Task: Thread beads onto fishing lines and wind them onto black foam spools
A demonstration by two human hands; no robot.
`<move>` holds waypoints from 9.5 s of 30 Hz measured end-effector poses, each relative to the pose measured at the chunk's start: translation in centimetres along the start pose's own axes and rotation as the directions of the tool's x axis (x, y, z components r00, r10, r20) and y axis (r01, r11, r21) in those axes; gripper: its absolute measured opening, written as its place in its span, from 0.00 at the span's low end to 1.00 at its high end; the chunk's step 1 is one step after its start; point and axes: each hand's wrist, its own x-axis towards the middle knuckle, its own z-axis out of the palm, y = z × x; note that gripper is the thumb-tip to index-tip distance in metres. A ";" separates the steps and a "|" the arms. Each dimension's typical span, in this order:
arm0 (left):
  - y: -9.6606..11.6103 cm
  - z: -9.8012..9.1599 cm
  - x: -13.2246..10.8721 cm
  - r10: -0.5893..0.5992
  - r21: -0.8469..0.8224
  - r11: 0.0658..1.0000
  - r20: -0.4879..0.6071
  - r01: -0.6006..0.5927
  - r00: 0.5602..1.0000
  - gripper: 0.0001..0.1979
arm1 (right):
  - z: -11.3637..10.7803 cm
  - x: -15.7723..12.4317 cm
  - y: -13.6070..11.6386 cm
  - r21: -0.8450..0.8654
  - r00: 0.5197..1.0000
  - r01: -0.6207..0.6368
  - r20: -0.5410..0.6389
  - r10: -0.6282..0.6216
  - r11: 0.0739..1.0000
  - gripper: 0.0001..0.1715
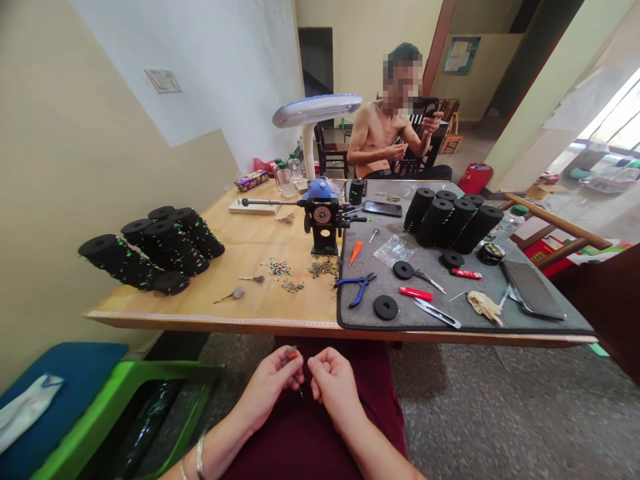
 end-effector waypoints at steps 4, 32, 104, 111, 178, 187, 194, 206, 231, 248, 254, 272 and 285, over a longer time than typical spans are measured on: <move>-0.3 -0.2 0.2 0.065 0.087 0.994 -0.011 -0.064 0.998 0.14 | 0.2 -0.3 0.0 0.028 0.998 -0.042 0.039 0.041 0.999 0.22; 0.1 0.1 -0.8 0.201 0.347 0.916 0.037 -0.201 0.979 0.08 | 0.1 0.3 0.3 0.120 0.999 -0.034 0.027 0.031 0.992 0.19; 3.9 -1.0 0.2 0.323 0.575 0.742 0.146 -0.345 0.935 0.11 | -0.1 1.1 -2.8 -0.109 0.947 0.058 0.321 -0.020 0.992 0.21; 6.6 -2.3 2.5 0.435 0.780 0.438 0.252 -0.447 0.865 0.08 | -0.4 2.4 -1.6 -0.178 0.975 0.131 0.200 -0.095 0.975 0.15; 0.4 -0.2 -0.7 -0.011 -0.057 0.998 0.174 0.022 0.985 0.13 | 0.6 0.7 -0.1 -0.021 0.997 0.012 0.072 -0.010 1.000 0.20; -0.3 -0.5 0.0 -0.071 -0.161 0.984 0.071 0.082 0.995 0.13 | 0.0 0.7 0.1 -0.015 0.995 -0.074 0.063 0.075 0.997 0.20; -0.8 -1.0 0.4 -0.053 -0.145 0.988 0.039 0.058 0.998 0.12 | 0.1 0.0 0.1 -0.036 0.985 -0.104 0.138 0.108 0.994 0.17; -0.6 -1.0 0.2 0.020 0.005 1.000 0.029 -0.020 0.999 0.11 | 0.3 0.2 0.3 -0.021 0.980 -0.141 0.141 0.143 0.990 0.16; 0.2 -0.1 -0.5 0.060 0.127 0.990 0.070 -0.069 0.996 0.12 | 0.4 1.1 0.9 0.031 0.997 -0.073 0.036 0.072 0.997 0.14; 0.1 0.4 -0.6 0.055 0.167 0.983 0.098 -0.071 0.994 0.12 | 0.3 1.2 1.3 0.323 0.990 -0.142 0.066 0.127 0.936 0.14; 0.1 0.4 -0.6 0.058 0.103 0.992 0.100 -0.069 0.993 0.11 | 0.2 1.0 1.0 0.242 0.997 -0.077 0.039 0.069 0.967 0.13; 0.1 0.2 -0.5 0.133 0.273 0.950 0.074 -0.149 0.988 0.07 | 0.2 0.8 0.6 0.204 0.994 -0.097 0.076 0.083 0.974 0.09; 0.5 0.1 -0.6 0.131 0.242 0.959 0.090 -0.150 0.987 0.07 | 0.1 0.9 0.4 0.184 0.999 -0.037 0.046 0.029 0.982 0.09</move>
